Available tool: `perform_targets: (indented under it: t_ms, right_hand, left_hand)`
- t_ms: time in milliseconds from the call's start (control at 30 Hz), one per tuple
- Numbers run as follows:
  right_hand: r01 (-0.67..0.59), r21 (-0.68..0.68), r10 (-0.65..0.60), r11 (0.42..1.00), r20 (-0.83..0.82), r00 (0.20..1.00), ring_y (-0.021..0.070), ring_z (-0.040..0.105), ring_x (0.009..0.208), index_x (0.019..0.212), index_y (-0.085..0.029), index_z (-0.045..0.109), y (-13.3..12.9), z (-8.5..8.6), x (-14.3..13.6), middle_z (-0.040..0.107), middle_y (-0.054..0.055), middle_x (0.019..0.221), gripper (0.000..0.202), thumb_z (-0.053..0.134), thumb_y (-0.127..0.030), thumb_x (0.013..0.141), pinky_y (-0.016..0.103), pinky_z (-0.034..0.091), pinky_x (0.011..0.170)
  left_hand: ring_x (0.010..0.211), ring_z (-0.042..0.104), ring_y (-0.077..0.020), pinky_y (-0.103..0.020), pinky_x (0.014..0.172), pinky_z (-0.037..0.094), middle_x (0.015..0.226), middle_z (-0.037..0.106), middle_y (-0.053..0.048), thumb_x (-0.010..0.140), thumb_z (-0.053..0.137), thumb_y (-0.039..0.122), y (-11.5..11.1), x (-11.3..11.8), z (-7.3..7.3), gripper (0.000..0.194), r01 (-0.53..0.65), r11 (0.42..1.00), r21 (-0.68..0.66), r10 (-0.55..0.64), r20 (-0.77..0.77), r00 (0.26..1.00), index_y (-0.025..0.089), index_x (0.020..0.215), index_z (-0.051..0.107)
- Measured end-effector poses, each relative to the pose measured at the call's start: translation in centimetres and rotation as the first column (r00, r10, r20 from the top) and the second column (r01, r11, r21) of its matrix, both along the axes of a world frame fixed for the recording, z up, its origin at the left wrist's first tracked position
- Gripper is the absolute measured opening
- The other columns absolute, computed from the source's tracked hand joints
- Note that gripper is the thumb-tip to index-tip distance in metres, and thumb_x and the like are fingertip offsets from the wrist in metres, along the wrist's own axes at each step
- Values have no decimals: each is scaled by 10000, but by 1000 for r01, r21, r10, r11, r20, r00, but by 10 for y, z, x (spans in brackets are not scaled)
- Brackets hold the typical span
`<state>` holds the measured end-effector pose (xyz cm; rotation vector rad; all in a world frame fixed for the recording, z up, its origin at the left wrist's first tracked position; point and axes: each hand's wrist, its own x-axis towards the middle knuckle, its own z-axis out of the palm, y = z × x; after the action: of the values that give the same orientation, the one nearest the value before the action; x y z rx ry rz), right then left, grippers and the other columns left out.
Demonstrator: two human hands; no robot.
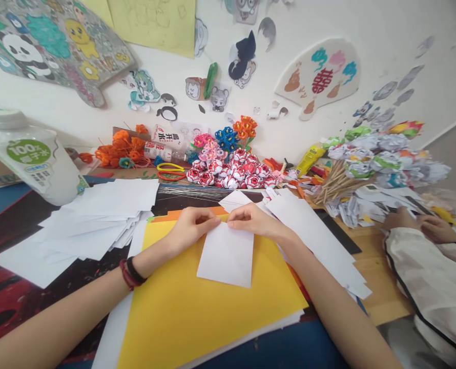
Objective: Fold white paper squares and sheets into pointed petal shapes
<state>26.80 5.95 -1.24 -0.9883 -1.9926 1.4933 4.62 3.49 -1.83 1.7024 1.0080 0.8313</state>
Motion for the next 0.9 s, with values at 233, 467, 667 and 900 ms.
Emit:
perform_targets:
  t_ms: [233,467,667,900]
  right_hand:
    - [-27,67,30,997,-38,999,97,497,638,732,-125,659,1,-1,-3,592,0,695,159,649,-279,769,203,371,594]
    - [35,53,-31,998,-76,997,106,535,610,710,-126,664,3,5,3,608,0,669,143,666,-268,729,207,390,570]
    - [62,-15,-63,998,-129,990,140,593,528,701,-124,646,8,7,19,629,25,590,168,662,-284,751,245,466,530]
    - [241,18,-233,970,-183,955,134,599,602,777,-141,647,12,5,21,641,28,670,244,647,-383,814,253,481,599]
  left_hand:
    - [628,463,-114,-225,554,321,664,565,2,836,563,401,-3,2,6,317,-21,998,59,25,-65,998,130,683,622]
    - [606,457,-105,-224,547,313,627,537,16,823,583,393,5,-8,18,316,-109,983,151,117,-46,992,136,639,599]
    - [532,448,-95,-213,484,294,567,497,26,757,652,410,18,-25,23,322,-209,977,28,205,119,972,143,606,552]
    - [506,460,-87,-196,462,305,585,534,24,719,698,433,23,-25,21,308,-287,950,-123,309,250,917,147,686,590]
